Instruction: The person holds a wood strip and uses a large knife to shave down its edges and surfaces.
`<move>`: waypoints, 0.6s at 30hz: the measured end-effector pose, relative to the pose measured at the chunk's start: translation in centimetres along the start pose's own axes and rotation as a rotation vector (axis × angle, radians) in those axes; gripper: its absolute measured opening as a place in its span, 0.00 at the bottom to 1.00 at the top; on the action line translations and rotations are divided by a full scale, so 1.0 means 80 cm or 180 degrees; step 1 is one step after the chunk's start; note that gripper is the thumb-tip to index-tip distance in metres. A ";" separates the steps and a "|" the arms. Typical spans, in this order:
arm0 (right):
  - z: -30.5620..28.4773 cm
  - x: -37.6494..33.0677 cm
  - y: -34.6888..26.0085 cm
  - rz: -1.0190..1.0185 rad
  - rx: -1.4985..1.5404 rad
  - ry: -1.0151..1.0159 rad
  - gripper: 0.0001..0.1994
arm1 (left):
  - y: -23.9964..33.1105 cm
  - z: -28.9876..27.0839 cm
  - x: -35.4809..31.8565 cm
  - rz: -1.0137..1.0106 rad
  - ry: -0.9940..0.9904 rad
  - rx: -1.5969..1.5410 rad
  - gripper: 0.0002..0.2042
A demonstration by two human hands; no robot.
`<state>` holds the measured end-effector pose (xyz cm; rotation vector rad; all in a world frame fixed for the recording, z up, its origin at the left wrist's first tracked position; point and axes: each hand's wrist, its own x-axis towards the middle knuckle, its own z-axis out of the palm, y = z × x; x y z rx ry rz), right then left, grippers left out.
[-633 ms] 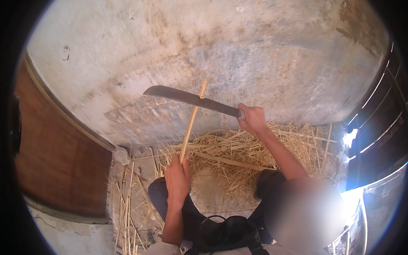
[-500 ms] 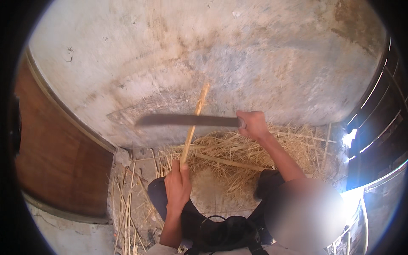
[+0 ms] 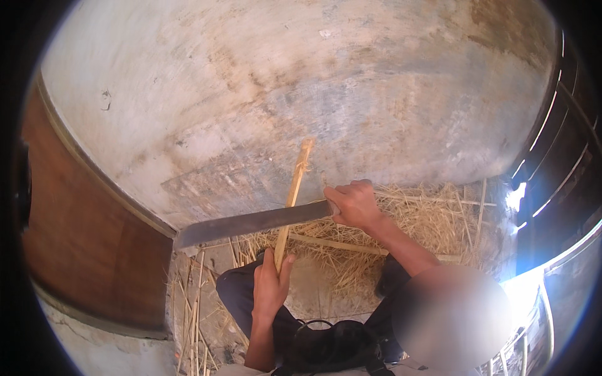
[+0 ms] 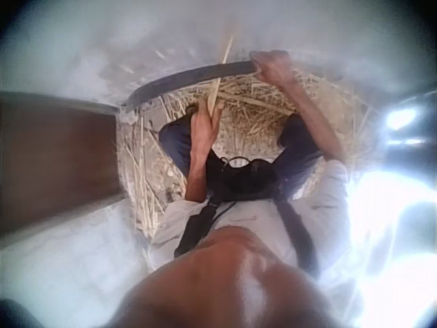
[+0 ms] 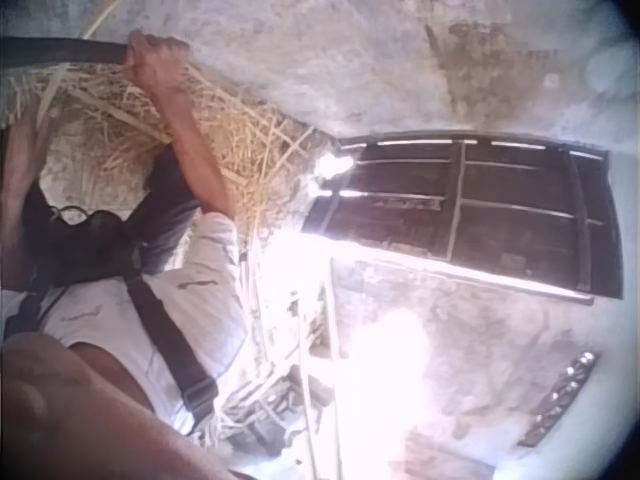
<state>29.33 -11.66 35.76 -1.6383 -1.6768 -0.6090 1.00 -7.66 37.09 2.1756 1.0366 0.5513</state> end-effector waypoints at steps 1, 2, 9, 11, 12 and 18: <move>0.002 -0.001 0.002 0.0026 -0.0062 -0.0009 0.10 | 0.007 -0.004 -0.003 -0.0046 -0.0018 0.0007 0.15; 0.004 -0.002 0.010 0.0249 -0.0001 0.0150 0.10 | 0.011 -0.006 -0.006 -0.0108 -0.0047 0.0016 0.16; 0.002 -0.004 0.027 0.0557 0.0061 0.0106 0.07 | -0.001 0.005 0.007 0.0089 0.0079 -0.0025 0.14; 0.010 -0.002 0.014 0.0161 -0.0118 0.0126 0.07 | -0.002 0.011 0.012 0.0292 0.0265 -0.0003 0.12; 0.014 -0.003 0.023 0.0162 -0.0269 0.0143 0.07 | -0.001 0.013 0.012 0.0272 0.0290 0.0050 0.12; 0.012 -0.016 0.053 0.0459 -0.0426 0.0042 0.08 | -0.009 0.004 0.008 -0.0009 -0.0047 0.0141 0.12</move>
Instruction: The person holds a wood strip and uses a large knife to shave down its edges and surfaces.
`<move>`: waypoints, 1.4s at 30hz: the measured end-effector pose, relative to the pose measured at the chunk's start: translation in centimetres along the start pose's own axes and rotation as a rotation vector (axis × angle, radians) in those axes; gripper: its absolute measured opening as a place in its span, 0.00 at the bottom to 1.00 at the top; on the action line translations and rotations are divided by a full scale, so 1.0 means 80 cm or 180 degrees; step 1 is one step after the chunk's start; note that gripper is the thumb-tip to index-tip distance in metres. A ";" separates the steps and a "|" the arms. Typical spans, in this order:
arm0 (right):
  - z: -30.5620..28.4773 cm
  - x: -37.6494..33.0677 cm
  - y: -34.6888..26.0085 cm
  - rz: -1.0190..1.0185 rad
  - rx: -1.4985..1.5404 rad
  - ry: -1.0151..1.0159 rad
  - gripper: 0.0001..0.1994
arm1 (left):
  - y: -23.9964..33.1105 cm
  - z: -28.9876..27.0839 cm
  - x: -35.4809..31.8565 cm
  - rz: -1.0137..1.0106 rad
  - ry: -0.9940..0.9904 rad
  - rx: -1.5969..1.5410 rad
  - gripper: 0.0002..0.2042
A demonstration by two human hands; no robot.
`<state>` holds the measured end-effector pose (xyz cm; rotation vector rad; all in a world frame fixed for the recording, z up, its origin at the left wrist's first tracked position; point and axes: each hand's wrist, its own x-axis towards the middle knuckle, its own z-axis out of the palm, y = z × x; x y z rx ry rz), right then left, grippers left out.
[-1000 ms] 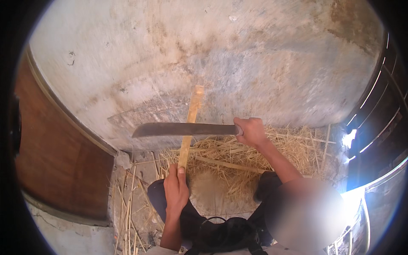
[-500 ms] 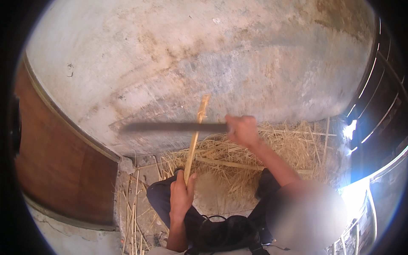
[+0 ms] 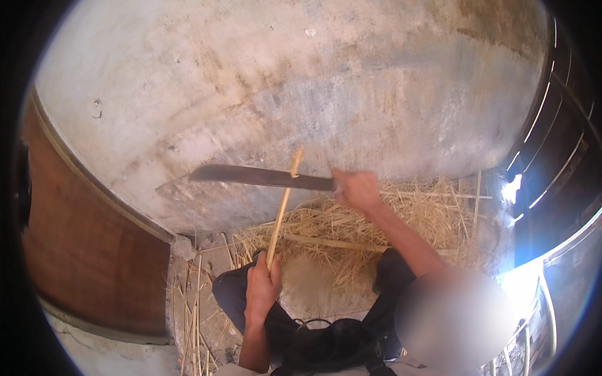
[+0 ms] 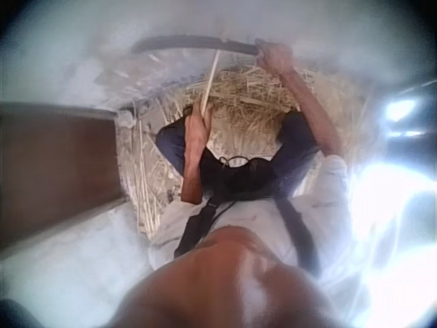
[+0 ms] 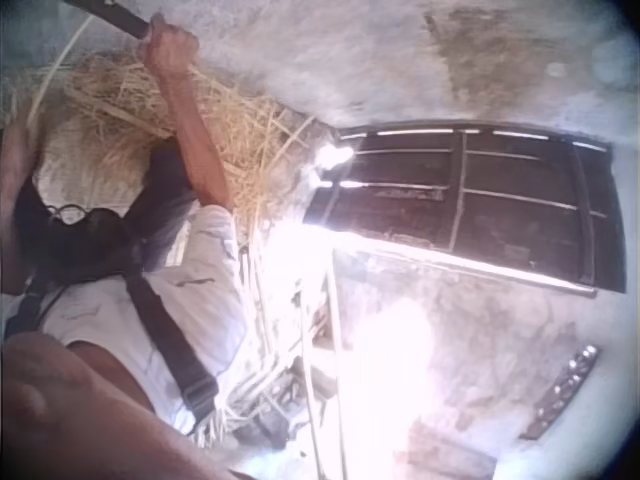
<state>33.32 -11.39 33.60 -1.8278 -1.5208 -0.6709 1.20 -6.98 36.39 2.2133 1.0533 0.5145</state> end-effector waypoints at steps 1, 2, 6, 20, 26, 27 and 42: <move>0.002 0.001 -0.016 0.0092 0.0082 -0.0061 0.09 | -0.002 -0.001 0.004 -0.0060 0.0027 -0.0039 0.12; 0.002 0.003 -0.027 0.0062 0.0126 -0.0134 0.09 | -0.008 0.002 0.002 -0.0166 -0.0021 -0.0067 0.12; 0.008 0.001 -0.048 -0.0433 -0.0063 -0.0150 0.09 | -0.004 0.030 0.014 0.0217 0.0272 0.0054 0.11; 0.007 0.016 -0.022 0.0864 0.0504 -0.1213 0.15 | -0.023 0.014 0.005 -0.0125 -0.0281 -0.0532 0.13; 0.007 0.009 -0.029 0.0674 0.0817 -0.0724 0.11 | -0.016 0.006 0.003 -0.0130 -0.0327 -0.0620 0.14; 0.004 0.009 -0.033 0.0587 0.0801 -0.0568 0.10 | -0.015 0.006 0.003 -0.0133 -0.0315 -0.0581 0.14; 0.012 -0.002 -0.032 0.0613 -0.0149 -0.0952 0.08 | -0.044 0.001 -0.014 -0.0061 -0.0236 0.0201 0.13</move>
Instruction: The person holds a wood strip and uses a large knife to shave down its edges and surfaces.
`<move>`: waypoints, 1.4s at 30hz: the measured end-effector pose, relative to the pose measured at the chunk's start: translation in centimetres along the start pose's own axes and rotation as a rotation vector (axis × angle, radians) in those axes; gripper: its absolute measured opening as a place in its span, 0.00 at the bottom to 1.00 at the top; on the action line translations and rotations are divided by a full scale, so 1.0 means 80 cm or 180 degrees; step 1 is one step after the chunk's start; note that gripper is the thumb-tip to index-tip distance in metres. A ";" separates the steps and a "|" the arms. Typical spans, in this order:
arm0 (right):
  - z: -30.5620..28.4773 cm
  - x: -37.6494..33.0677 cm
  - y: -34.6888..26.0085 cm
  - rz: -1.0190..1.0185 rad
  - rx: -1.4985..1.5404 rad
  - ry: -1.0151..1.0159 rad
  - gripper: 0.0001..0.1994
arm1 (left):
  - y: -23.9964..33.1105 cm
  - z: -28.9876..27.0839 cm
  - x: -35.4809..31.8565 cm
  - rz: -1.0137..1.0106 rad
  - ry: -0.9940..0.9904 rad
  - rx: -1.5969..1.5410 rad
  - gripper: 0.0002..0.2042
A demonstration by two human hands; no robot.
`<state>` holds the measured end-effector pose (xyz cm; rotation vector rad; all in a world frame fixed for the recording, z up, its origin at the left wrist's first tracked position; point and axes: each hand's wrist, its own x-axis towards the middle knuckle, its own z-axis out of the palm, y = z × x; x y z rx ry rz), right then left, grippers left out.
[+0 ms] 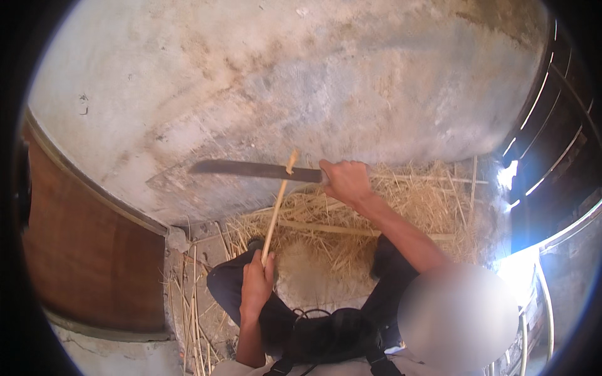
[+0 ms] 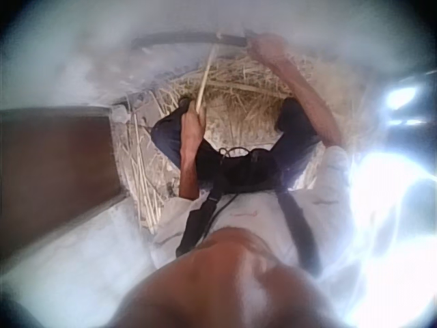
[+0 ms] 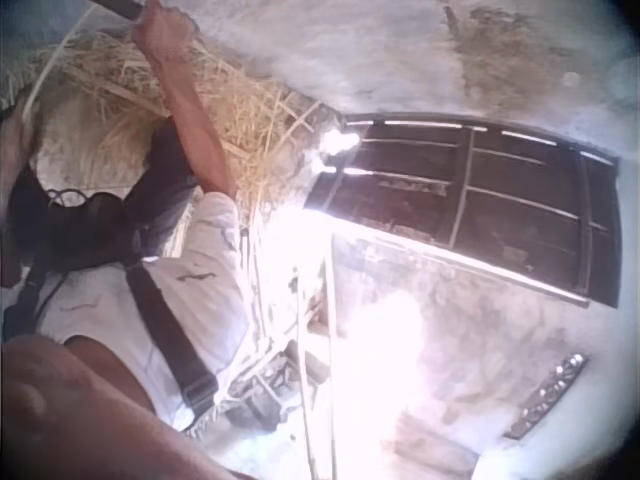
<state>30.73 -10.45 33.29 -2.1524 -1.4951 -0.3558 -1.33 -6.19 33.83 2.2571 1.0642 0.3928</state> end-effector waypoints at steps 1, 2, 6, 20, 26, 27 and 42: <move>0.004 -0.004 -0.002 0.0025 0.0185 -0.0075 0.08 | -0.005 0.005 -0.002 -0.0028 -0.0004 -0.0035 0.13; 0.004 0.003 -0.001 0.0023 0.0368 -0.0102 0.08 | -0.008 0.009 0.002 -0.0027 0.0041 -0.0064 0.13; 0.008 0.011 -0.010 0.0364 0.1291 -0.0737 0.08 | -0.004 0.012 0.008 -0.0094 0.0166 0.0013 0.13; 0.023 0.011 0.032 0.0063 -0.0216 0.0131 0.03 | -0.009 0.021 0.004 0.0156 0.0138 0.0181 0.13; 0.026 0.003 0.002 0.0435 0.1428 -0.0684 0.08 | -0.019 0.024 0.002 -0.0145 -0.0016 -0.0068 0.13; 0.026 0.003 0.000 0.0479 0.1711 -0.0726 0.08 | -0.015 0.023 0.003 -0.0151 0.0007 -0.0060 0.13; 0.016 0.022 0.031 0.0186 -0.0061 -0.0100 0.06 | -0.023 0.020 -0.003 0.0239 -0.0015 -0.0325 0.12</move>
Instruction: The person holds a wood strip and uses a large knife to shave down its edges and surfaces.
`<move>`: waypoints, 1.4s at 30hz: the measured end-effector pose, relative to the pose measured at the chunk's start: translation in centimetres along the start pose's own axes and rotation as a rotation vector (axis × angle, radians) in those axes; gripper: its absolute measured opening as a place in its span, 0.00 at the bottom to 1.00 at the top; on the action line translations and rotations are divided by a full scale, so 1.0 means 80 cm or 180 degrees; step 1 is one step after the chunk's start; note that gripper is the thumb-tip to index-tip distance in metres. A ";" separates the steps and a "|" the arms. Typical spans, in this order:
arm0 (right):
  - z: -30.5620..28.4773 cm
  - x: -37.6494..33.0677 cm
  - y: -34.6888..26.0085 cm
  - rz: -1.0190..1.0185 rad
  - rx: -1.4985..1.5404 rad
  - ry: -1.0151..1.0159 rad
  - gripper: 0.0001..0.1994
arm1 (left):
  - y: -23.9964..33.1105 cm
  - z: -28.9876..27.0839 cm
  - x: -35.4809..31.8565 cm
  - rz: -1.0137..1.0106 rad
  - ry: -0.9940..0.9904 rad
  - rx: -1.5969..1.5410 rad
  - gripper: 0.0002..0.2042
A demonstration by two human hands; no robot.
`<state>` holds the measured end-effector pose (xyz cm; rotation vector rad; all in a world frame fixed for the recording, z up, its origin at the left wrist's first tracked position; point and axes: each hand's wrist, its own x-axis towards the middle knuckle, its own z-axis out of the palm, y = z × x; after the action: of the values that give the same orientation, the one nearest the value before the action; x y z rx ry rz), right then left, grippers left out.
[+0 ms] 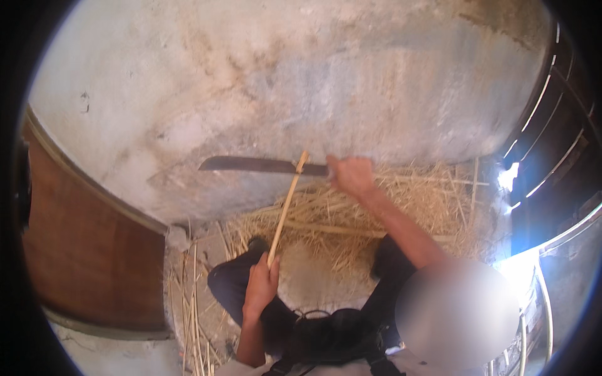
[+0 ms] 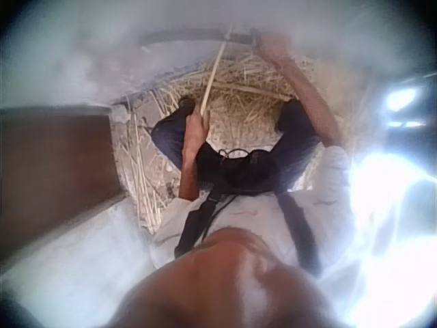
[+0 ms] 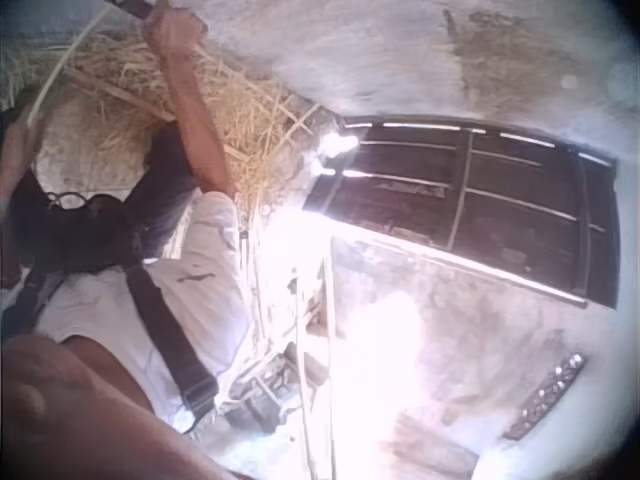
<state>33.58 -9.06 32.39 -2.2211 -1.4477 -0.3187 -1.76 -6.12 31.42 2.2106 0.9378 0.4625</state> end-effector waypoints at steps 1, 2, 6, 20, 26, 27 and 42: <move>-0.005 0.003 -0.010 -0.0087 0.0172 0.0102 0.06 | 0.001 -0.004 0.005 -0.0080 -0.0102 -0.0170 0.12; 0.002 -0.004 -0.019 -0.0133 0.0410 0.0120 0.06 | -0.001 -0.004 0.006 -0.0107 -0.0125 -0.0148 0.12; 0.012 -0.012 -0.010 0.0342 0.2144 -0.1109 0.07 | 0.000 0.002 0.010 -0.0264 -0.0230 -0.0095 0.12; 0.013 -0.018 0.004 0.0094 -0.0158 -0.0064 0.09 | 0.007 0.007 0.014 -0.0399 -0.0461 0.0077 0.13; 0.014 -0.010 -0.014 0.0388 0.2179 -0.1461 0.07 | -0.015 0.003 0.004 -0.0362 -0.0363 -0.0162 0.12; 0.019 -0.011 -0.009 0.0498 0.2476 -0.1859 0.06 | -0.009 0.004 0.006 -0.0367 -0.0382 -0.0213 0.12; -0.005 0.016 0.135 0.1405 -0.0044 0.0409 0.09 | -0.003 -0.047 -0.072 -0.0280 -0.0254 -0.0296 0.12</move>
<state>43.97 -11.83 30.54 -2.4044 -0.8595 -0.3136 -7.80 -8.56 33.57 2.0796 0.9476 0.3670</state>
